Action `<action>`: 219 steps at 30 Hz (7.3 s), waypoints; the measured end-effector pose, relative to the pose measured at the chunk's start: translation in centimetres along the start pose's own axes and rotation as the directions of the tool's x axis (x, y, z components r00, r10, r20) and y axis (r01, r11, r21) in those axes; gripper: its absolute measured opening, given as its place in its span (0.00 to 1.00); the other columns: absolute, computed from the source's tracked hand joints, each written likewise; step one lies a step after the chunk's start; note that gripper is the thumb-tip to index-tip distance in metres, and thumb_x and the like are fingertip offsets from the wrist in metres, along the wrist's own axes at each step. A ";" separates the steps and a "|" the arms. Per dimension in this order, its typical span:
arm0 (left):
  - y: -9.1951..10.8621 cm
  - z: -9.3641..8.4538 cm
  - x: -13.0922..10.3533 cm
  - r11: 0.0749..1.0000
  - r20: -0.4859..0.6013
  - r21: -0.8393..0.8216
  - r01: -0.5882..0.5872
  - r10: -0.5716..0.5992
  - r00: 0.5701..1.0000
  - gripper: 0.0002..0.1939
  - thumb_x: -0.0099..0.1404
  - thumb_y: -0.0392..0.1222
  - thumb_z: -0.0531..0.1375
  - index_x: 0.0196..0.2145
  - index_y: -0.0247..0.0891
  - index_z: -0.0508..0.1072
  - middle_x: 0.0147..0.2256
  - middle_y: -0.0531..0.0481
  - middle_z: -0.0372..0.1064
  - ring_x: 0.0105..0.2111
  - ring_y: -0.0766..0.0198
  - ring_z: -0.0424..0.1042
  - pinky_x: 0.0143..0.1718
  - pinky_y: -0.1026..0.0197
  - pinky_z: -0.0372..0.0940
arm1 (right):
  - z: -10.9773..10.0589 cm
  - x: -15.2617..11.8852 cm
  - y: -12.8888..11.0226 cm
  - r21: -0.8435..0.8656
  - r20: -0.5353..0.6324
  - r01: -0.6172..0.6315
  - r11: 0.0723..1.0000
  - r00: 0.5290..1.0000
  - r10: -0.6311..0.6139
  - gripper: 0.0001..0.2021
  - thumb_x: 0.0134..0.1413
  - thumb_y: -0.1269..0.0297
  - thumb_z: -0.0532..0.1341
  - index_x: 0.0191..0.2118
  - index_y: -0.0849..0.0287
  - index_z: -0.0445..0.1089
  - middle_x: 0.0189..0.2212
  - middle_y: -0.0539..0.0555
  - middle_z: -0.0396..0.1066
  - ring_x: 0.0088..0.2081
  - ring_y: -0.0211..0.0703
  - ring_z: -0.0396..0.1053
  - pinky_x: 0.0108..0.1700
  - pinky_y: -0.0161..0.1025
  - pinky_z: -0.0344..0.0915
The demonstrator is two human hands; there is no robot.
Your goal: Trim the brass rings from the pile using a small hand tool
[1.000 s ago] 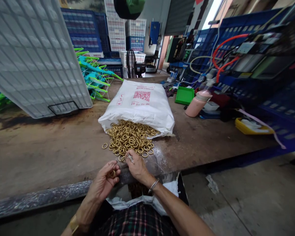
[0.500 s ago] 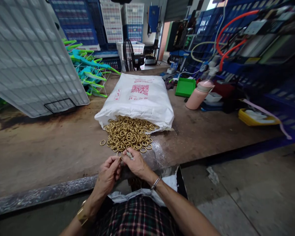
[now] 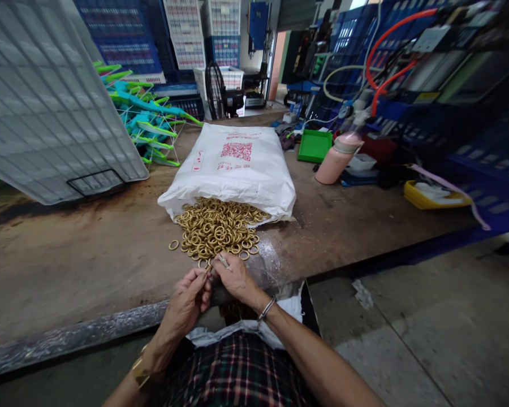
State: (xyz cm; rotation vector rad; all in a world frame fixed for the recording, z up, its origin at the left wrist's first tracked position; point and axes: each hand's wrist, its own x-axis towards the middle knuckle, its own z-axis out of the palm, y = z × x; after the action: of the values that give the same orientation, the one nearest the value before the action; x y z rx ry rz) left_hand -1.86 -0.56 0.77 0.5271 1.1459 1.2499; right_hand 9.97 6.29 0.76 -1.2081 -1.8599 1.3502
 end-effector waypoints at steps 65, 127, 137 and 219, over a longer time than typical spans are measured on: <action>0.8 -1.3 0.5 0.976 -0.070 -0.209 0.059 -0.075 0.995 0.19 0.48 0.52 0.66 0.24 0.37 0.63 0.18 0.59 0.61 0.16 0.73 0.60 0.12 0.72 0.53 | -0.5 1.2 1.1 -0.319 -0.097 0.129 0.939 0.981 -0.168 0.09 0.57 0.64 0.51 0.35 0.58 0.68 0.28 0.50 0.70 0.29 0.38 0.65 0.33 0.32 0.57; 0.1 1.1 -1.3 1.000 0.138 0.007 -0.010 0.009 0.990 0.19 0.54 0.56 0.61 0.25 0.37 0.63 0.20 0.57 0.62 0.14 0.76 0.55 0.13 0.70 0.49 | -1.0 0.2 0.2 -0.727 -0.029 0.013 0.687 0.998 -0.051 0.11 0.51 0.74 0.52 0.41 0.59 0.64 0.32 0.55 0.73 0.32 0.40 0.69 0.30 0.33 0.51; 0.1 -0.6 -0.2 0.956 0.067 -0.259 0.137 -0.124 0.990 0.17 0.51 0.49 0.64 0.34 0.38 0.66 0.26 0.54 0.68 0.16 0.74 0.59 0.14 0.71 0.49 | -1.9 3.7 -0.6 -0.815 -0.127 -0.066 0.576 0.990 -0.067 0.12 0.54 0.70 0.53 0.46 0.56 0.62 0.37 0.56 0.73 0.35 0.45 0.71 0.33 0.35 0.55; 2.0 -0.8 0.1 0.969 0.040 -0.236 0.078 -0.071 0.997 0.18 0.50 0.50 0.66 0.26 0.36 0.63 0.25 0.53 0.68 0.16 0.75 0.58 0.13 0.72 0.51 | -3.4 -0.3 1.6 -0.647 -0.100 0.068 0.759 0.980 -0.173 0.10 0.51 0.73 0.51 0.39 0.58 0.64 0.32 0.53 0.72 0.33 0.41 0.69 0.35 0.33 0.56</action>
State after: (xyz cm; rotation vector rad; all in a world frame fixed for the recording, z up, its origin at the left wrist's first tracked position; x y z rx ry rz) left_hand -3.50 -0.12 2.09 0.3202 0.9645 1.2879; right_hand 13.46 7.74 0.46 -1.4230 -2.3222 0.5099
